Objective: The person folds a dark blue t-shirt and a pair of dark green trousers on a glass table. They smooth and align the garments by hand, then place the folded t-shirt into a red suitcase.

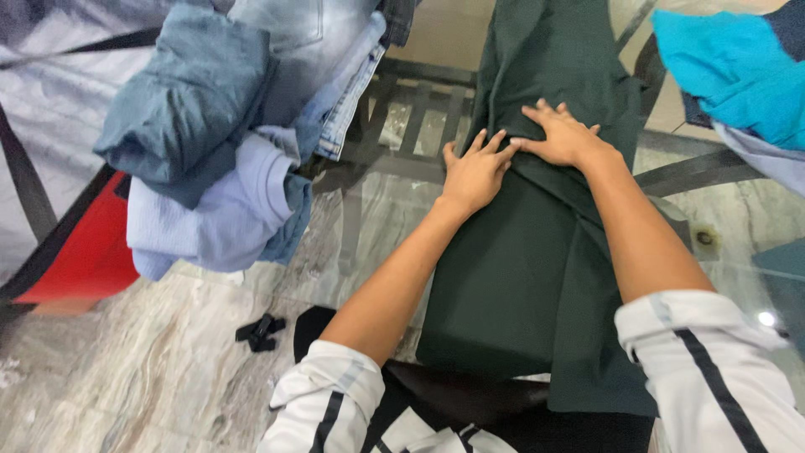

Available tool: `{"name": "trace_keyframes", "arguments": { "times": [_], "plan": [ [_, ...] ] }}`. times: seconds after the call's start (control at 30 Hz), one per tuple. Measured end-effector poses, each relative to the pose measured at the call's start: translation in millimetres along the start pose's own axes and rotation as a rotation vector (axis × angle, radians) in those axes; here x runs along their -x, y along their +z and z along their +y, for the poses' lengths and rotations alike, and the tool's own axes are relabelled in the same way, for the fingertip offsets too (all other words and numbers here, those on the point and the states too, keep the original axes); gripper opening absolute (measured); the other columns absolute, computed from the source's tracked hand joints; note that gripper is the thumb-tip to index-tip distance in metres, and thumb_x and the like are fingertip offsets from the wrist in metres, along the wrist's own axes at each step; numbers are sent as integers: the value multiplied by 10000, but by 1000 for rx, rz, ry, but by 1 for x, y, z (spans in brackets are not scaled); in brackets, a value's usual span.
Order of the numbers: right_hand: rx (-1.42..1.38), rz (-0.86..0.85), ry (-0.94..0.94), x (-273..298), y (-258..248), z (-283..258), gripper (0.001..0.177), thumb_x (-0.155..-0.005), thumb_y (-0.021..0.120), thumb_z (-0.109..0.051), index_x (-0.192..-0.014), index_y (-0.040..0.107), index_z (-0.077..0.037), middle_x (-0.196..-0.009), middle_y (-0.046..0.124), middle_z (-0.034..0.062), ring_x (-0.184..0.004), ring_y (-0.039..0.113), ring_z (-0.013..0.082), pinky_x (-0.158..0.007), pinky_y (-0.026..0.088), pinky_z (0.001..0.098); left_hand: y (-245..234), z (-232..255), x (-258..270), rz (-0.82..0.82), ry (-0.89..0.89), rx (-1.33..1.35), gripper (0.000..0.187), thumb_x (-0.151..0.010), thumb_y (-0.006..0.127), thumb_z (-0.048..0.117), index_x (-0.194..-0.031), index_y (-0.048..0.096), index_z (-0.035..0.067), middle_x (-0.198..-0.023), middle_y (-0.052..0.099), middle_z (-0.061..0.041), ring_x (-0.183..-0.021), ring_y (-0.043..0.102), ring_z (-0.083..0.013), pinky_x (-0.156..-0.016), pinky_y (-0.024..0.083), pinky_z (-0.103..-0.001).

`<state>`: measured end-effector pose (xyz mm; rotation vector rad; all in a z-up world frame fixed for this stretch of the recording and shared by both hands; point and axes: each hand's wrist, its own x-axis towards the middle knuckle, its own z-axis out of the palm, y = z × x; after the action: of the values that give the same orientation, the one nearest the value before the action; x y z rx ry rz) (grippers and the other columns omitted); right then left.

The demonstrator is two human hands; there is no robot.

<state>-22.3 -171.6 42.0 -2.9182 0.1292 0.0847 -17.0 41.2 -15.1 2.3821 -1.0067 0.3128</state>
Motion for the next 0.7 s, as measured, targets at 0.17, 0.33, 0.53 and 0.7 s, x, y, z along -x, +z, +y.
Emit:
{"name": "trace_keyframes", "arguments": {
  "times": [0.17, 0.33, 0.53, 0.7],
  "plan": [
    [-30, 303, 60, 82, -30, -2, 616, -882, 751, -512, -1344, 702, -107, -1391, 680, 167, -1328, 614, 370, -1130, 475, 444, 7, -5, -3, -2, -15, 13, 388, -1002, 548, 288, -1372, 628, 202, -1555, 493, -9, -1451, 434, -254, -1080, 216, -751],
    [-4, 347, 244, 171, -28, 9, 844, -746, 896, -503, -1384, 604, -33, -1267, 683, 229, -1150, 642, 416, -939, 510, 499, 12, -10, -5, 15, -19, 12, 370, -1005, 559, 289, -1352, 640, 192, -1542, 512, -8, -1450, 443, -255, -1081, 233, -741],
    [-278, 103, 574, 211, -11, 23, 1027, -705, 886, -352, -1581, 412, -102, -1087, 758, 239, -1064, 727, 387, -945, 545, 476, 11, -6, -3, 124, 25, 53, 265, -996, 597, 249, -1238, 686, 186, -1415, 630, -11, -1416, 476, -282, -1076, 259, -745],
    [-103, 76, 513, 216, -11, 10, 1032, -682, 846, -99, -1554, 295, -136, -1133, 691, 237, -1071, 658, 446, -902, 522, 520, -17, 1, 0, 163, 19, 135, 222, -923, 647, 202, -1132, 695, 146, -1192, 736, -20, -1349, 519, -312, -1085, 277, -673]
  ]
}}
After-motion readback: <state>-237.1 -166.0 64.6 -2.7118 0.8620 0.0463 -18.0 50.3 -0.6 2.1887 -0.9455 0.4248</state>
